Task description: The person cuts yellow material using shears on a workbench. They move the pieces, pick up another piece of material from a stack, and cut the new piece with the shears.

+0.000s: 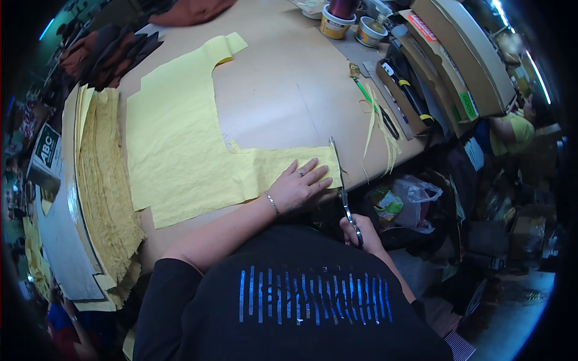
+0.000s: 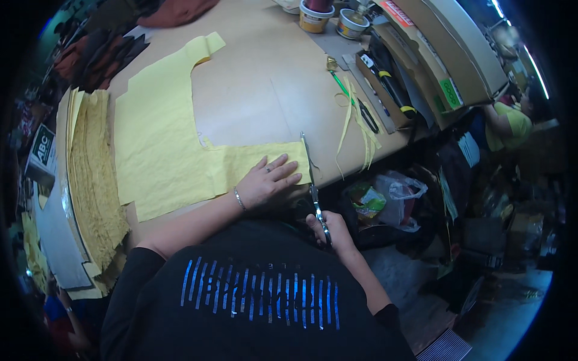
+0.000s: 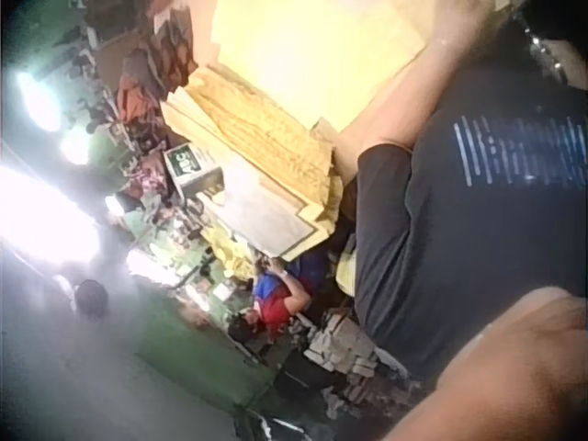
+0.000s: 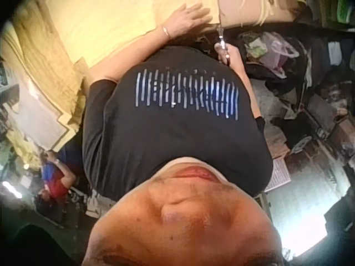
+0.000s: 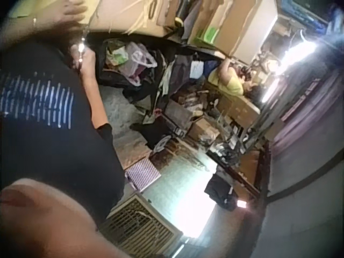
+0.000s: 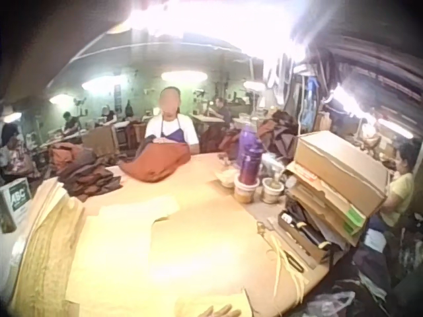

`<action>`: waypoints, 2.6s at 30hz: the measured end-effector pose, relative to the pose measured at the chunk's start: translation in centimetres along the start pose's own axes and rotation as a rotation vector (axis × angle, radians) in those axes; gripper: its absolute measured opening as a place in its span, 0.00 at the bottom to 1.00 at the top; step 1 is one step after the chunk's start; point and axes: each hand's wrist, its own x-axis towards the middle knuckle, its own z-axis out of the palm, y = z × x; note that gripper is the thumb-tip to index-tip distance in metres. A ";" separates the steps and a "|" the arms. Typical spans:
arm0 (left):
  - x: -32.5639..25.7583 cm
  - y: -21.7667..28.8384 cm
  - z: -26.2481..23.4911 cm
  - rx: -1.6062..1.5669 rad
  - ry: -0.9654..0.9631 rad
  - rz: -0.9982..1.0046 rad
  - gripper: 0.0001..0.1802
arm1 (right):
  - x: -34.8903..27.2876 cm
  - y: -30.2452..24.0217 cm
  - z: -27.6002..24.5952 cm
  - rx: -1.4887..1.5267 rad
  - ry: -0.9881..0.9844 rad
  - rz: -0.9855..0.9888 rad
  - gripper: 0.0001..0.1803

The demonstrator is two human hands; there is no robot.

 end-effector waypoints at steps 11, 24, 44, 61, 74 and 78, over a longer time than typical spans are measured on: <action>-0.4 0.2 0.1 -0.002 0.001 -0.019 0.26 | 0.4 0.3 -0.5 0.094 -0.074 -0.030 0.35; -0.2 0.2 -0.3 -0.025 0.013 -0.033 0.26 | 0.6 -0.4 -0.5 -0.015 0.068 0.040 0.29; -9.3 -17.6 -8.4 0.148 0.102 -1.231 0.35 | 7.6 -6.8 -3.3 -0.621 0.655 -0.260 0.25; -10.1 -30.6 -10.6 0.346 0.420 -0.710 0.22 | 0.4 -5.9 4.6 -0.367 -0.003 0.098 0.13; -13.9 -0.4 -4.4 0.062 0.290 -0.780 0.24 | 4.7 -6.6 0.6 -0.240 -0.359 -0.004 0.25; -12.2 -1.0 -3.5 0.329 0.379 -0.705 0.13 | 5.6 -6.4 0.3 -0.350 -0.441 -0.056 0.25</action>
